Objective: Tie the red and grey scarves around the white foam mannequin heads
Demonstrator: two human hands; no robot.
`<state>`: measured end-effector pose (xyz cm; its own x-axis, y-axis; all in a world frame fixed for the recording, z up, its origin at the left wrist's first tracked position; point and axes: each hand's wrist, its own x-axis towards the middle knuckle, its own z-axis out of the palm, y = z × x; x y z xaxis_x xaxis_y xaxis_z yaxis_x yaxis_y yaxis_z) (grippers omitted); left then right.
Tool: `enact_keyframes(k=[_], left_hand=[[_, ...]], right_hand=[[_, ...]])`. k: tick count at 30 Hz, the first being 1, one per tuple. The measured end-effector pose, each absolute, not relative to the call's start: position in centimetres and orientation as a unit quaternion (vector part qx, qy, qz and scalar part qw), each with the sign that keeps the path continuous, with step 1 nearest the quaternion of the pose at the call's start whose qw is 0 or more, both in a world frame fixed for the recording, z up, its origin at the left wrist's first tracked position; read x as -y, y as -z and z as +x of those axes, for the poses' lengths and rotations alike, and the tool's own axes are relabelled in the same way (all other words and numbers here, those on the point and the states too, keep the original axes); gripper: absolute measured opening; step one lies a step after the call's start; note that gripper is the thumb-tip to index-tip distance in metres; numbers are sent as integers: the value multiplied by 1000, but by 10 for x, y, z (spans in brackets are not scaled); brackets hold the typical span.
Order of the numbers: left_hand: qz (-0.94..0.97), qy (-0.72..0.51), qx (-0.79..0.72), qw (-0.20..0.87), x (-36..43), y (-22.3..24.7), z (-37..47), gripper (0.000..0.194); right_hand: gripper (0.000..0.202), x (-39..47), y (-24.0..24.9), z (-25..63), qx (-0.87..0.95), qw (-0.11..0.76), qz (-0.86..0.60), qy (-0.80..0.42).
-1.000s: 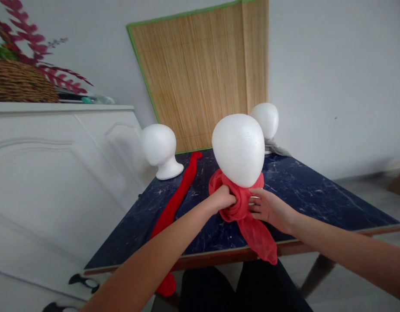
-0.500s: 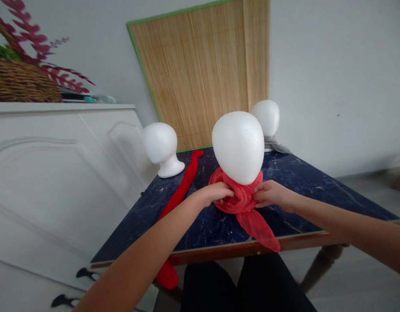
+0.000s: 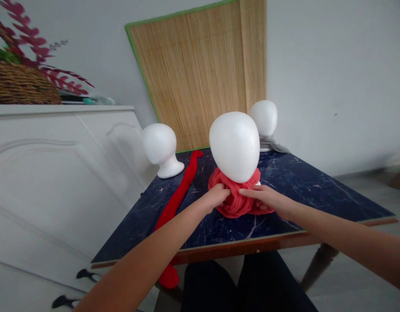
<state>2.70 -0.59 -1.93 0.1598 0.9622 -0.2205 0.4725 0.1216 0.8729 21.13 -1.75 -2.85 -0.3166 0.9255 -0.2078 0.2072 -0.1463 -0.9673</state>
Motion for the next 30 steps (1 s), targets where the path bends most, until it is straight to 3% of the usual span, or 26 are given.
enact_keyframes(k=[7, 13, 19, 24, 27, 30], left_hand=[[601, -250, -553, 520, 13, 1, 18, 19], [538, -177, -475, 674, 10, 2, -11, 33], [507, -176, -452, 713, 7, 17, -27, 29], [488, -242, -438, 715, 13, 29, -29, 15], [427, -346, -405, 731, 27, 38, -20, 13], [320, -413, -404, 751, 47, 43, -7, 6]], right_hand=[[26, -1, 37, 223, 679, 302, -479, -468], [9, -18, 35, 239, 690, 298, -495, -435], [14, -22, 29, 237, 634, 333, -509, -477], [12, -30, 34, 239, 651, 347, -518, -434], [21, -36, 43, 241, 668, 369, -524, -378], [68, -40, 53, 240, 716, 407, -468, -321]])
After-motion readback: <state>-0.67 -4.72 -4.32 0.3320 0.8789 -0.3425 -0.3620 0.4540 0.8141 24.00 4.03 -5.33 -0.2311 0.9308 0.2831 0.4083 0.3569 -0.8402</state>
